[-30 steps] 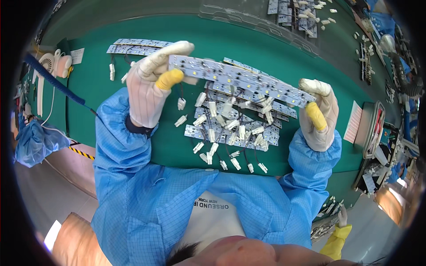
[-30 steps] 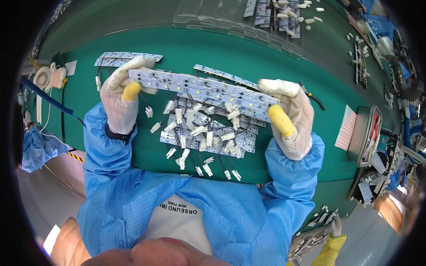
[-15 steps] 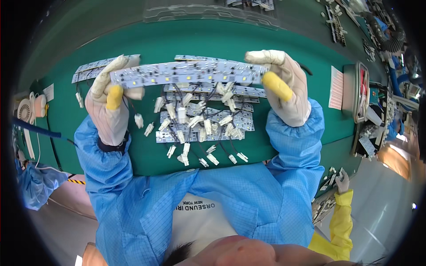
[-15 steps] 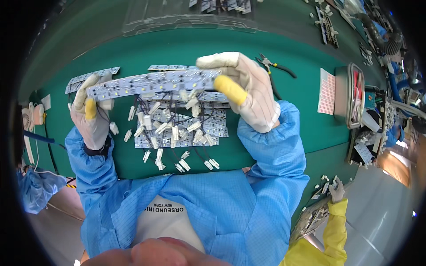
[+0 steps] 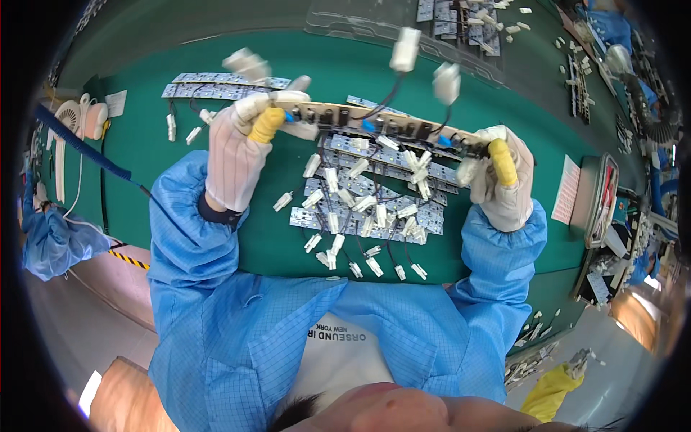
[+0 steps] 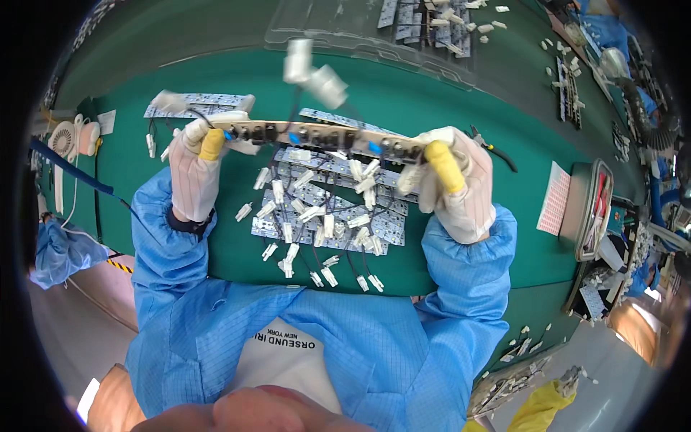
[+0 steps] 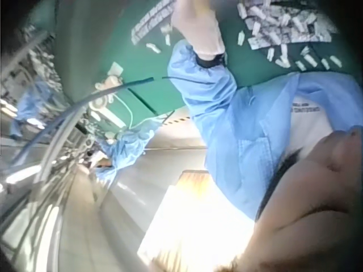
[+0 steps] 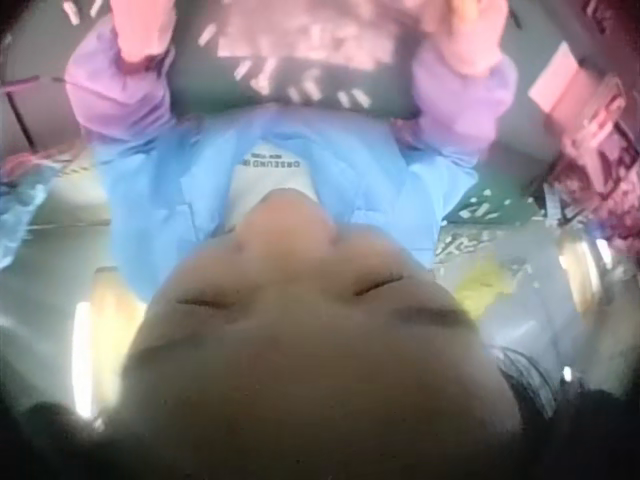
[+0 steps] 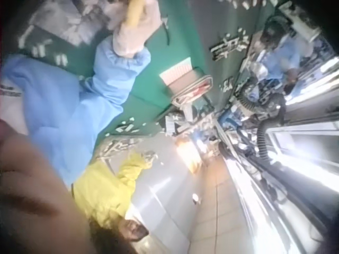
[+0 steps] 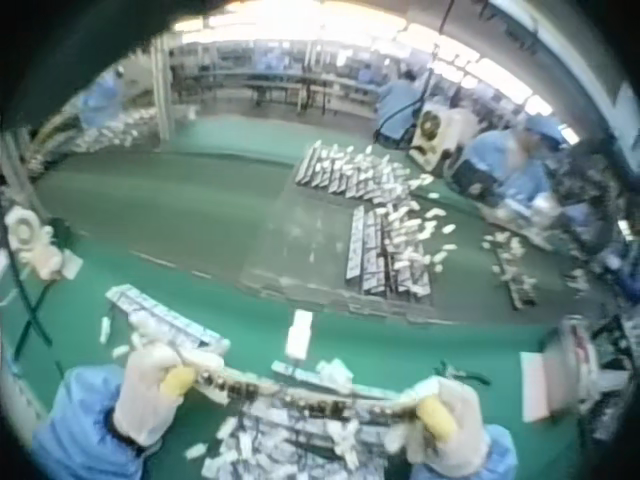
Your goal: Assembling and inspecting LED lighting strips on a production line.
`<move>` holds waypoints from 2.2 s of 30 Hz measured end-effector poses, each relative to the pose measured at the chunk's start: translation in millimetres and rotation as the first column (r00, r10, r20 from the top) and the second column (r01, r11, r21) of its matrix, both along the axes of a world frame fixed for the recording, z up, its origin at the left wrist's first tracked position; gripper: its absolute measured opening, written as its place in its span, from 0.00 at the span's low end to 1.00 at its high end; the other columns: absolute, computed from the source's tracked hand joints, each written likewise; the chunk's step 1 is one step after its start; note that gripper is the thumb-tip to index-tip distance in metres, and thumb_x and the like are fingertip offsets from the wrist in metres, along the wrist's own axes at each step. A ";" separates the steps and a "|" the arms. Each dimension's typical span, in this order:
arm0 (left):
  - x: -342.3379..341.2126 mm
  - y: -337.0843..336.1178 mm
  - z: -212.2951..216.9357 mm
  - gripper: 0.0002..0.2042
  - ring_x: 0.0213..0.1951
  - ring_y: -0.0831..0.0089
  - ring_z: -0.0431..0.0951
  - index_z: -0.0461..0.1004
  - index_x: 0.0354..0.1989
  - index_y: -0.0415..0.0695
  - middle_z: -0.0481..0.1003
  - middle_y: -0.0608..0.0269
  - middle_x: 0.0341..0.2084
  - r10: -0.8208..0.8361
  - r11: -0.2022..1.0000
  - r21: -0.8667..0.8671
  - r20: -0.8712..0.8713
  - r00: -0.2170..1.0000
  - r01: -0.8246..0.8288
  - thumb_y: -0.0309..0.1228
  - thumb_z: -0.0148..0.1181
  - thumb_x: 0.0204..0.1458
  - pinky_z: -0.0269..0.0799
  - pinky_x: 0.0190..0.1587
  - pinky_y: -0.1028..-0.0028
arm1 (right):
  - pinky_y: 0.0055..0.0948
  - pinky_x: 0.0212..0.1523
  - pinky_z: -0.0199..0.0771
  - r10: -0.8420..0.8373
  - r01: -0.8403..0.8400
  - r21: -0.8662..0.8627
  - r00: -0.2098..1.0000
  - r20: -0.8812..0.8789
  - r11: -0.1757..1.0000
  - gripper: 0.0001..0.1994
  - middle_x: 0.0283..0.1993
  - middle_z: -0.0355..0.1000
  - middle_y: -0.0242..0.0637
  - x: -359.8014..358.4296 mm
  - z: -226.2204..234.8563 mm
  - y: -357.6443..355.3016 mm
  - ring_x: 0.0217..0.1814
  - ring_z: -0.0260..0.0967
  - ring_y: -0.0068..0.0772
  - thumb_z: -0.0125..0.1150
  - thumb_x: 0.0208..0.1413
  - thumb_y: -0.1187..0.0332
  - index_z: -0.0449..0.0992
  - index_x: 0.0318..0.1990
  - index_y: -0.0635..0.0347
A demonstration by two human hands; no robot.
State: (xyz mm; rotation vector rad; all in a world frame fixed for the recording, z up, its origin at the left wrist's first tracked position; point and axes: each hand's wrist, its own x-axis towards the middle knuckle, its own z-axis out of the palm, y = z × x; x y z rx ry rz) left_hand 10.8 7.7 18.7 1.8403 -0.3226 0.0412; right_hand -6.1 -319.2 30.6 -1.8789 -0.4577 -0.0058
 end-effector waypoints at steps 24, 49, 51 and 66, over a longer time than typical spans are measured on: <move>4.4 -19.1 -6.8 0.33 0.38 0.74 0.75 0.64 0.53 0.35 0.75 0.54 0.38 -0.335 0.597 -0.779 -0.024 0.942 0.193 0.55 0.46 0.53 0.70 0.47 0.71 | 0.09 0.17 0.48 0.153 0.039 0.491 0.926 -0.345 0.870 0.30 0.31 0.65 0.31 -6.6 6.2 22.7 0.16 0.53 0.10 0.61 0.50 0.51 0.63 0.49 0.69; 9.7 -13.1 13.5 0.16 0.36 0.62 0.74 0.69 0.45 0.41 0.72 0.53 0.33 -0.401 0.896 0.361 0.411 0.819 0.257 0.40 0.49 0.57 0.62 0.54 0.47 | 0.31 0.57 0.64 -0.895 0.778 -0.625 0.324 0.306 0.068 0.56 0.55 0.64 0.50 124.9 19.2 -197.6 0.58 0.63 0.44 0.72 0.29 0.42 0.50 0.63 0.68; 7.8 -20.3 -8.8 0.16 0.36 0.62 0.74 0.66 0.48 0.43 0.72 0.54 0.32 -0.367 0.922 0.270 0.386 0.846 0.277 0.41 0.48 0.58 0.62 0.54 0.47 | 0.29 0.58 0.63 -0.831 0.708 -0.702 0.340 0.440 -0.081 0.66 0.58 0.61 0.52 151.8 -10.6 -274.3 0.59 0.61 0.49 0.74 0.19 0.38 0.44 0.64 0.70; 10.1 -18.4 -35.8 0.14 0.33 0.69 0.74 0.68 0.48 0.36 0.72 0.57 0.27 -0.080 0.995 0.075 0.118 0.990 0.071 0.31 0.49 0.57 0.69 0.49 0.66 | 0.44 0.58 0.58 -0.750 0.548 -0.828 0.499 0.434 -0.115 0.27 0.53 0.68 0.33 200.2 -40.3 -262.9 0.56 0.65 0.35 0.61 0.47 0.49 0.66 0.56 0.38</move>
